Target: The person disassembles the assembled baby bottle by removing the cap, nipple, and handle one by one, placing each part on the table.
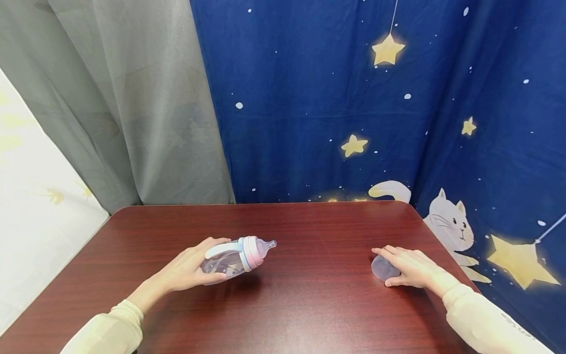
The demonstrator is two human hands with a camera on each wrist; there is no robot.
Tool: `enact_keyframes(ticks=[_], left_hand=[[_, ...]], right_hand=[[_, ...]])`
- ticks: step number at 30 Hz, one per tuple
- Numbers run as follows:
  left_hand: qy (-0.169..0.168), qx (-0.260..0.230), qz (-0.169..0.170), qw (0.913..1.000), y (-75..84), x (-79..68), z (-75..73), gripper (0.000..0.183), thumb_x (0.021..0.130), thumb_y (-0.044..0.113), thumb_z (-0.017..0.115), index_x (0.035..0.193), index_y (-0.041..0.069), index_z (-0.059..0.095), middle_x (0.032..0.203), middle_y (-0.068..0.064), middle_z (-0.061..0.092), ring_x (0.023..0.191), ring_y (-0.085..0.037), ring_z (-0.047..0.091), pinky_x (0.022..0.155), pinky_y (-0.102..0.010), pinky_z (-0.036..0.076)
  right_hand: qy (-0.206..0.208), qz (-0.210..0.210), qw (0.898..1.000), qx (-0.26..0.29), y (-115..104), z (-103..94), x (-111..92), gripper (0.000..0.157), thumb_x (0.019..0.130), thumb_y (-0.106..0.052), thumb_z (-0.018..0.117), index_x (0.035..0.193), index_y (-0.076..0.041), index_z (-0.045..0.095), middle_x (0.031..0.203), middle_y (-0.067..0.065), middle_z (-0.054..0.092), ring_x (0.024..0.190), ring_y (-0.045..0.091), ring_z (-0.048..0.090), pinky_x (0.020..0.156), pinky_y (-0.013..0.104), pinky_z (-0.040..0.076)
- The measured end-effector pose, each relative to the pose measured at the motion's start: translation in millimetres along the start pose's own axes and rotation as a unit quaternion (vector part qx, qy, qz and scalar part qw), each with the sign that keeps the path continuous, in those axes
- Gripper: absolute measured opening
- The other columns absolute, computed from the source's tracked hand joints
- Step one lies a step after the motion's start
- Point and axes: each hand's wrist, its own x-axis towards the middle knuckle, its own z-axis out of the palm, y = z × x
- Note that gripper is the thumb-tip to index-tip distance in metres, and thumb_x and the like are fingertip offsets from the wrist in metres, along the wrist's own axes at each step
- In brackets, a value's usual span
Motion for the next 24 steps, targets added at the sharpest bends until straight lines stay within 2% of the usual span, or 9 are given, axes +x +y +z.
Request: enact_keyframes(ticks=[8,17,24], left_hand=[[0.000,0.001,0.001,1.0000,0.3,0.9,0.8,0.065,0.071,0.049,0.071,0.127,0.027,0.046,0.103,0.019,0.047,0.078,-0.001,0.051,0.063,-0.026,0.044],[-0.002,-0.001,0.004,1.0000,2.0,2.4,1.2,0.064,0.072,0.052,0.070,0.126,0.026,0.047,0.103,0.019,0.047,0.079,-0.001,0.051,0.063,-0.026,0.044],[0.000,0.002,0.008,1.0000,2.5,2.1,2.0,0.065,0.072,0.051,0.070,0.127,0.025,0.047,0.103,0.020,0.047,0.079,-0.001,0.051,0.064,-0.026,0.044]], right_hand=[[0.015,0.008,1.000,-0.003,1.3,-2.4,-1.0,0.080,0.069,-0.051,0.072,0.130,-0.008,0.046,0.105,0.000,0.054,0.089,0.017,0.056,0.057,0.035,0.043],[0.045,0.028,0.999,0.004,0.1,-15.7,-0.9,0.080,0.067,-0.057,0.070,0.127,-0.009,0.049,0.108,0.003,0.056,0.092,0.019,0.056,0.066,0.041,0.046],[0.096,0.003,0.995,-0.022,-0.1,-26.7,4.3,0.074,0.065,-0.050,0.075,0.123,-0.010,0.054,0.105,0.004,0.059,0.089,0.018,0.059,0.064,0.037,0.047]])
